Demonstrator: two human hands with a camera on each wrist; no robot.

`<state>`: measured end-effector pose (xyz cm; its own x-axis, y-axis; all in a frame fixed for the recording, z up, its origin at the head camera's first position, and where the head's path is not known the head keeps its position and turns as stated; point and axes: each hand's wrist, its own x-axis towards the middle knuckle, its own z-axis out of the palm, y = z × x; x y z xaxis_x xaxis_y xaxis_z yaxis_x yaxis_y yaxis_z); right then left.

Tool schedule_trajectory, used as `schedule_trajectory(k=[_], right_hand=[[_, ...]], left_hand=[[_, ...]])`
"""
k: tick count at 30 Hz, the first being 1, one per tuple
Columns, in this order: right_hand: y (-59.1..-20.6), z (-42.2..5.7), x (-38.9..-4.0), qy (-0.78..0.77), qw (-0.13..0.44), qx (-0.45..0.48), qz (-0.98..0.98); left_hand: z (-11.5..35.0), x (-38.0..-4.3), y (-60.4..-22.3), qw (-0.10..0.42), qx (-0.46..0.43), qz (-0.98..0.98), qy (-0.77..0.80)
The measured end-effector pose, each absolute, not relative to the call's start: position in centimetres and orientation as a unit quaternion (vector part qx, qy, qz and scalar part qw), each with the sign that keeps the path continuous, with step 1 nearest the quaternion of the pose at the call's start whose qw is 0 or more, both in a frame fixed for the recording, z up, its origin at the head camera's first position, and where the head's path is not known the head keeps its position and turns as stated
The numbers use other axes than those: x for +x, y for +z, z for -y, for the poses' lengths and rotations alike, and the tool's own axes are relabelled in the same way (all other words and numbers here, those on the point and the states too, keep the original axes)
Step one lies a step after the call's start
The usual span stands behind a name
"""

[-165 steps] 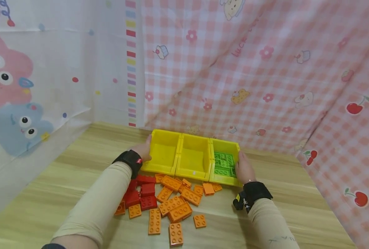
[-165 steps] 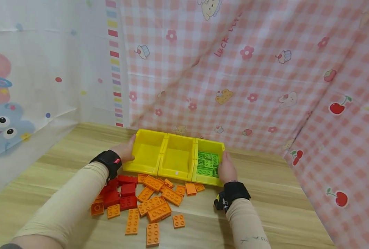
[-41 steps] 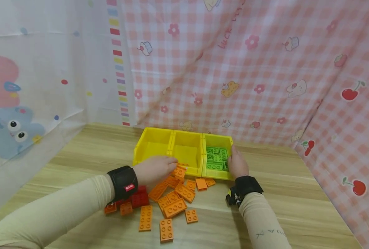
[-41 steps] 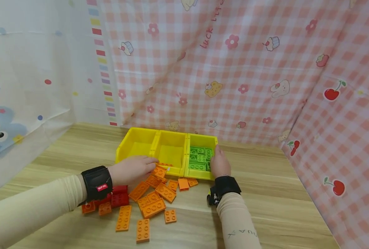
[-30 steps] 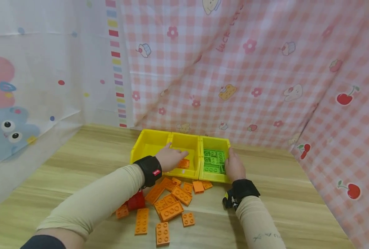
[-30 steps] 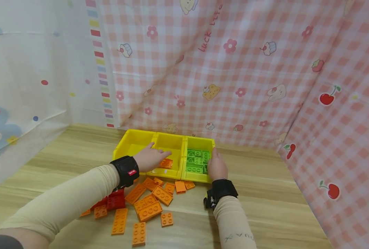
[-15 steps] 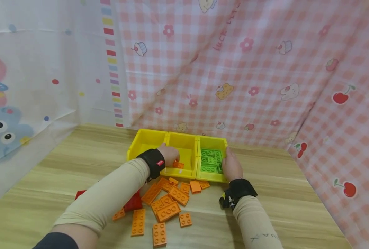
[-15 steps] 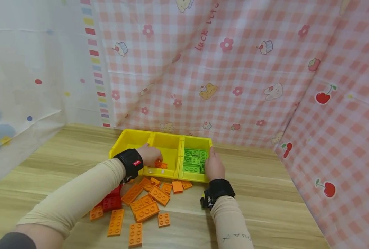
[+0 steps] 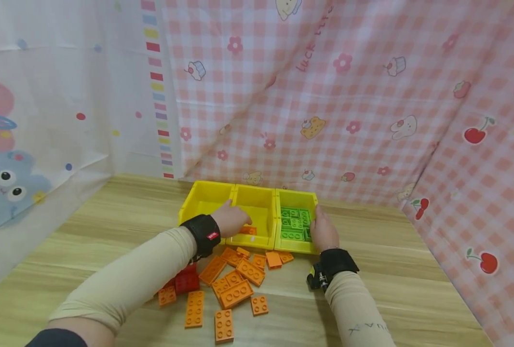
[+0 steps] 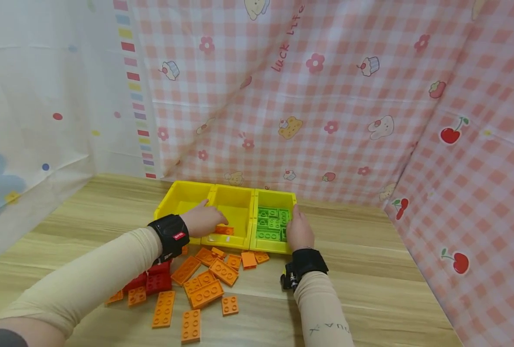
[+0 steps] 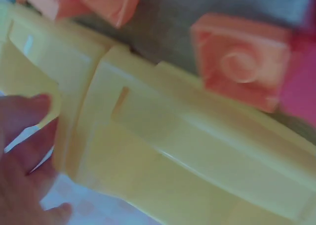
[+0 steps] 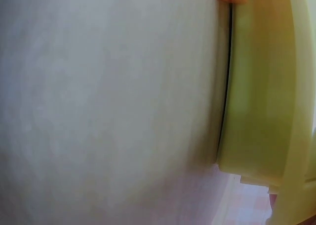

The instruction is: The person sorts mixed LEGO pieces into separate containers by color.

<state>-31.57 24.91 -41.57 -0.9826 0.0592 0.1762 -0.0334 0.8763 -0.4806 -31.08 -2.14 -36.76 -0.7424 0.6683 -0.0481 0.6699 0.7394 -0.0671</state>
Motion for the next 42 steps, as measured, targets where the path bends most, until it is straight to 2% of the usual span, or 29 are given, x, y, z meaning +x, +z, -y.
schedule_trajectory(k=[4,7,10,15,24,27,29,33,37,39,42], right_hand=[[-41.3,-25.3,-31.7,0.245,0.100,0.000,0.964],[-41.1,-25.9,-32.0,0.243,0.108,0.006,0.964],[-40.8,-26.3,-32.3,0.240,0.113,0.009,0.964],[-40.5,-26.8,-32.6,0.238,0.112,0.007,0.965],[-40.2,-26.6,-32.5,0.240,0.117,0.003,0.964],[-40.2,-26.3,-32.3,0.242,0.116,0.002,0.963],[-40.1,-26.1,-32.3,0.242,0.113,0.002,0.964],[-40.2,-25.9,-32.3,0.244,0.114,0.001,0.963],[-40.7,-25.8,-32.2,0.247,0.118,-0.002,0.962],[-41.1,-25.6,-32.1,0.250,0.116,-0.003,0.961],[-41.7,-25.1,-32.0,0.258,0.108,-0.002,0.960]], left_hand=[[3.0,-28.7,-36.3,-0.105,0.450,-0.885,-0.062],[3.3,-26.4,-36.3,-0.142,0.510,-0.846,-0.060],[3.4,-24.0,-36.7,-0.118,0.531,-0.837,-0.049],[3.2,-21.1,-37.8,-0.057,0.496,-0.865,-0.056],[2.6,-20.3,-37.9,0.002,0.465,-0.885,0.003],[2.7,-20.6,-36.7,0.005,0.449,-0.893,0.029],[2.7,-21.2,-35.6,-0.013,0.431,-0.901,0.038],[1.8,-24.0,-33.4,-0.087,0.399,-0.912,0.036],[0.6,-27.9,-33.2,-0.156,0.363,-0.919,-0.004],[0.2,-29.5,-33.8,-0.161,0.337,-0.927,-0.031],[-0.1,-31.1,-35.1,-0.126,0.296,-0.944,-0.071]])
